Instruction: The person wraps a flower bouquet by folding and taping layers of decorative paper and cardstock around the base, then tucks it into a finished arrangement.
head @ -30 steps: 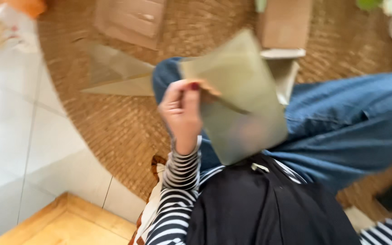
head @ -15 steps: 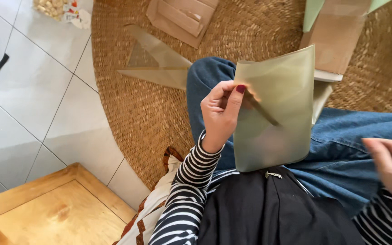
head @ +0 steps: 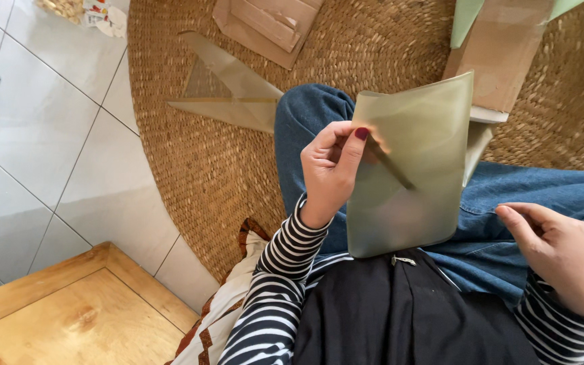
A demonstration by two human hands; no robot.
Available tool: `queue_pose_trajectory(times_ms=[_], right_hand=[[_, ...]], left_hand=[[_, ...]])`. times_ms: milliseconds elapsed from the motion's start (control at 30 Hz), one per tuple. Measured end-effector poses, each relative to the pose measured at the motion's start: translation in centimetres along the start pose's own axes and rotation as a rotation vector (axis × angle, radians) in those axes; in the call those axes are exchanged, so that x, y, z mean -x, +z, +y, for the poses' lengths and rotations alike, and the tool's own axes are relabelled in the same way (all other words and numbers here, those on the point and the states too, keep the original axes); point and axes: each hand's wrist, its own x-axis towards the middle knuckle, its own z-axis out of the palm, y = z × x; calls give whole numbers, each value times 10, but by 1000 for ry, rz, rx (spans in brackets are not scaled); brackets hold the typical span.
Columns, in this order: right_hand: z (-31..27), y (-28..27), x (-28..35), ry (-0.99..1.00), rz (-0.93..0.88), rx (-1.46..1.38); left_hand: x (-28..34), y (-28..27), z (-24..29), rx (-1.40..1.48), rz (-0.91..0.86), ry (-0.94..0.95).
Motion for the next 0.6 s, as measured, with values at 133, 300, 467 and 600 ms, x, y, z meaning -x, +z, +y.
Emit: queue_pose_trajectory(times_ms=[133,300,467,600], right_hand=[[3,3,0,-24,25,-23],[-2,-2,4,2,39,-42],[12,-5,8,39,76,-50],[6,-5,10,25,85,-116]], left_hand=[[0,0,2,-12,1,5],[0,1,6,-30,10,-6],[-2,3,16,-38,-31,1],[-4,6,20,-6,-69,21]])
